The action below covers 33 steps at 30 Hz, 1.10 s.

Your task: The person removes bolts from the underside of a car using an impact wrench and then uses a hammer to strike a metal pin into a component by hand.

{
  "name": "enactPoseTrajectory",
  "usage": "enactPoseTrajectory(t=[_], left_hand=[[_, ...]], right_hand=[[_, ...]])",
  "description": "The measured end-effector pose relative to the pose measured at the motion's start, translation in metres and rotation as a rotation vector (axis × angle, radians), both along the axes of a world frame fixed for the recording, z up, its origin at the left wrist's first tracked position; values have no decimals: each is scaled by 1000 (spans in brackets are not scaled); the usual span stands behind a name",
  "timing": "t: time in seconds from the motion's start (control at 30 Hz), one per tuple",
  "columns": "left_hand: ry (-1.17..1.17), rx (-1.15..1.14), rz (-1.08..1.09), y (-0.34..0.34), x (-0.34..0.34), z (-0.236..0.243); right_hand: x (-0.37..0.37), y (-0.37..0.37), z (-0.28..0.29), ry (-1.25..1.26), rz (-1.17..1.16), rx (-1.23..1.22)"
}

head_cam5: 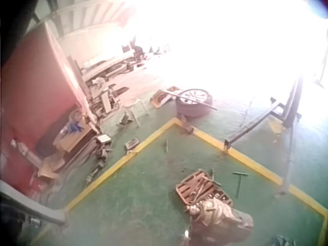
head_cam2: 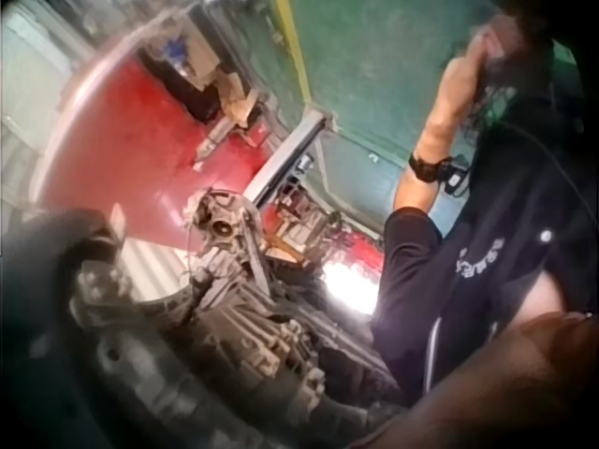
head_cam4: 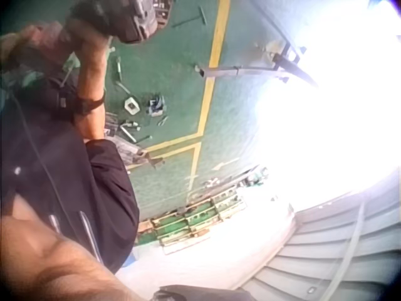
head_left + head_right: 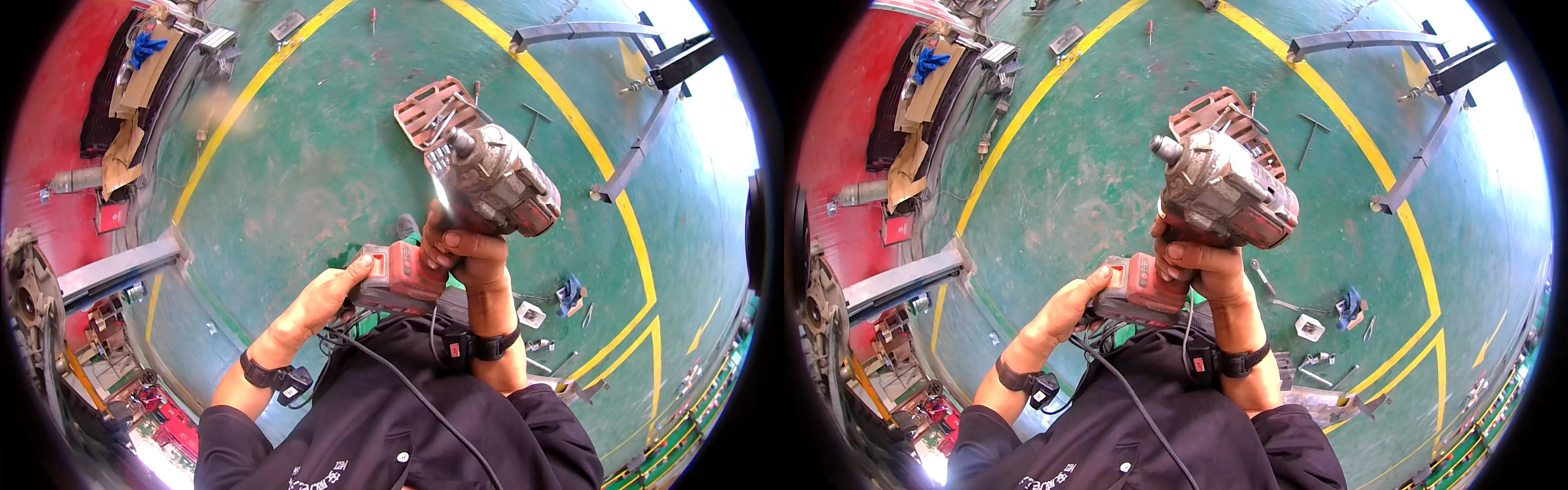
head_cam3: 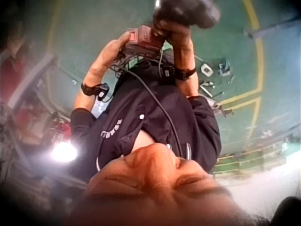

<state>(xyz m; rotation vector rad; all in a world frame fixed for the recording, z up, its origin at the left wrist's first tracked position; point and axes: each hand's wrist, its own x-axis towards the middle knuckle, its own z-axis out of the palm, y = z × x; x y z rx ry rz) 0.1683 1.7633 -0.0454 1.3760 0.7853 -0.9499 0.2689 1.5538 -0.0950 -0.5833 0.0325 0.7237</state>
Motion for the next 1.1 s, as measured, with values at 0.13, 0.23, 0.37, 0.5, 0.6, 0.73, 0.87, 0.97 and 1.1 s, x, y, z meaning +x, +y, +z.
enactPoseTrajectory(t=[0.13,0.23,0.37,0.5,0.6,0.73,0.87,0.97,1.1], left_hand=[[-8,12,-5,2,-2,4],[-4,9,-7,5,-9,3],[-19,15,0,4,-12,1],[-41,-31,-3,11,-21,0],[-54,-37,2,12,-23,-1],[-86,-40,27,16,-21,-4],[-105,-72,35,21,-24,1],[-126,-98,-24,28,-16,13],[-128,-141,51,36,-32,2]], right_hand=[[-1,5,1,-51,41,-26],[-6,7,6,-28,31,-49],[-10,9,1,-29,-13,-57],[-12,15,9,-19,-51,-39],[-12,14,6,-33,-30,-43],[-10,14,8,-98,-3,-52],[-11,16,12,-35,-16,-1],[-12,19,-1,-26,-21,82],[-13,19,-4,29,-10,163]])
